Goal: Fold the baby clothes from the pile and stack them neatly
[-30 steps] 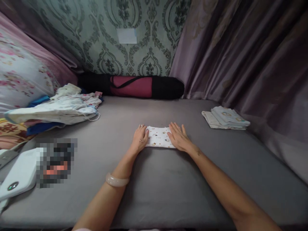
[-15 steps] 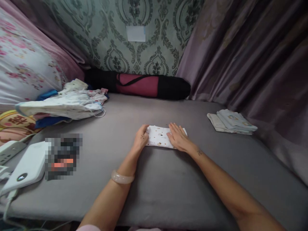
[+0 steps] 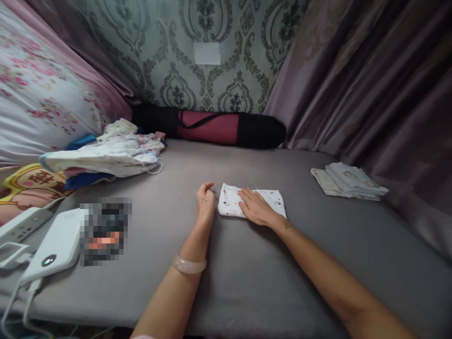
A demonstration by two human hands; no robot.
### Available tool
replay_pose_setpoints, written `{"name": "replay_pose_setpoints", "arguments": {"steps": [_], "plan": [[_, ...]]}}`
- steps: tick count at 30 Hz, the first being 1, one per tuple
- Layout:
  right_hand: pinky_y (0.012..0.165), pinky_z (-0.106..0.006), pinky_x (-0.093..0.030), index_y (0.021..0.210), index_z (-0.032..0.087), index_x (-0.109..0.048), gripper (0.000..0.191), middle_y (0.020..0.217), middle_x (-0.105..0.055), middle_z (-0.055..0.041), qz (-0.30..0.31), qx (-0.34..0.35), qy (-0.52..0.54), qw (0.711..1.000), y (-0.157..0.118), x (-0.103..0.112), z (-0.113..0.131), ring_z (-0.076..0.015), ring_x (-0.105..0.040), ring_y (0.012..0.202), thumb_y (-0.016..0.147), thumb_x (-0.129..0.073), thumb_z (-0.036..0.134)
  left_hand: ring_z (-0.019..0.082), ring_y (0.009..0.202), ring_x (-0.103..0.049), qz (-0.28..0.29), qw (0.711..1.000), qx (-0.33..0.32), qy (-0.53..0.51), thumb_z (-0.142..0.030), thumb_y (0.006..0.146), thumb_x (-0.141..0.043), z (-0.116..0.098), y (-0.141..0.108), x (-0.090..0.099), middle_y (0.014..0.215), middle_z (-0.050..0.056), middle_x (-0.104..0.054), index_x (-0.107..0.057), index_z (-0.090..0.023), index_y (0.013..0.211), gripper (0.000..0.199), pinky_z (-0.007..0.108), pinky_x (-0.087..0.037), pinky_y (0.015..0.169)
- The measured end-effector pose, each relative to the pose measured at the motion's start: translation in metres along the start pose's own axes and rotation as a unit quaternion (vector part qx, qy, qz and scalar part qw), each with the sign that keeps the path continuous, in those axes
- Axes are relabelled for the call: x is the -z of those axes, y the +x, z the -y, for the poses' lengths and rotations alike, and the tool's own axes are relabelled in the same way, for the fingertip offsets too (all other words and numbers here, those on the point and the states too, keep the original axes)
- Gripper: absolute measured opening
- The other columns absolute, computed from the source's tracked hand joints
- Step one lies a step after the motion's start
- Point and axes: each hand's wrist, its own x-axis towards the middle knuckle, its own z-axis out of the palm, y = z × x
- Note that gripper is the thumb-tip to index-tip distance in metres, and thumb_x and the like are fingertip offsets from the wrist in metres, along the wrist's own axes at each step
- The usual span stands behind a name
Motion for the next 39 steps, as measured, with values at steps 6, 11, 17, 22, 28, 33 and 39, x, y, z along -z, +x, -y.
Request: {"name": "replay_pose_setpoints", "arguments": {"steps": [6,11,17,22,28,33,39], "plan": [[0.116,-0.045,-0.014,0.145,0.005,-0.035,0.06,0.153,-0.029,-0.0144,-0.046,0.009,0.002,0.999,0.028,0.004,0.043,-0.0248,-0.02,0.143,0.098,-0.019,0.039,0.019,0.101,-0.063,-0.014,1.0,-0.002,-0.025,-0.013,0.074,-0.036,-0.001,0.0,0.002,0.104,0.01,-0.069,-0.063,-0.014,0.095,0.034,0.036,-0.047,0.096],[0.116,-0.043,-0.013,0.147,0.006,-0.031,0.06,0.154,-0.028,-0.0122,-0.051,0.007,-0.002,0.999,0.037,-0.023,0.061,-0.0233,-0.021,0.143,0.097,-0.02,0.038,0.019,0.1,-0.064,-0.011,1.0,-0.004,-0.014,-0.017,0.077,-0.038,0.001,0.003,0.004,0.103,0.011,-0.069,-0.062,-0.014,0.096,0.031,0.034,-0.049,0.092],[0.117,-0.044,-0.012,0.148,0.007,-0.03,0.061,0.154,-0.027,-0.0121,-0.033,-0.002,0.0,0.999,0.039,-0.023,0.059,-0.024,-0.02,0.143,0.097,-0.021,0.039,0.019,0.098,-0.064,-0.01,1.0,-0.001,-0.019,-0.015,0.077,-0.04,0.0,0.003,0.003,0.101,0.01,-0.069,-0.062,-0.015,0.093,0.028,0.036,-0.049,0.092],[0.116,-0.048,-0.01,0.147,0.005,-0.029,0.06,0.155,-0.025,-0.014,-0.036,0.009,0.004,0.999,0.041,-0.018,0.069,-0.0252,-0.015,0.144,0.097,-0.018,0.037,0.02,0.095,-0.064,-0.03,0.999,-0.021,-0.019,-0.021,0.08,-0.04,-0.003,0.002,0.004,0.098,0.01,-0.068,-0.062,-0.015,0.095,0.027,0.035,-0.05,0.088],[0.117,-0.044,-0.012,0.145,0.004,-0.033,0.059,0.154,-0.026,-0.015,-0.06,0.028,0.002,0.998,0.039,-0.032,0.08,-0.0251,-0.016,0.144,0.095,-0.026,0.034,0.019,0.096,-0.063,-0.06,0.998,-0.034,-0.002,-0.03,0.086,-0.041,-0.005,0.003,0.004,0.098,0.009,-0.067,-0.06,-0.017,0.093,0.024,0.032,-0.049,0.089],[0.117,-0.037,-0.017,0.147,0.003,-0.028,0.059,0.155,-0.025,-0.0129,-0.025,0.052,0.088,0.994,0.037,-0.011,0.062,-0.0205,-0.018,0.144,0.096,-0.019,0.031,0.019,0.094,-0.063,-0.045,0.998,-0.05,0.01,-0.033,0.088,-0.04,-0.011,-0.003,0.001,0.093,0.008,-0.067,-0.059,-0.017,0.091,0.025,0.032,-0.049,0.087],[0.118,-0.041,-0.013,0.145,0.003,-0.033,0.058,0.154,-0.027,-0.015,-0.083,0.004,0.037,0.996,0.012,-0.006,0.037,-0.0233,-0.02,0.143,0.095,-0.026,0.03,0.018,0.093,-0.064,0.02,0.993,-0.118,0.002,-0.024,0.087,-0.043,-0.011,-0.01,-0.009,0.096,0.008,-0.068,-0.057,-0.017,0.095,0.018,0.032,-0.049,0.086]]}}
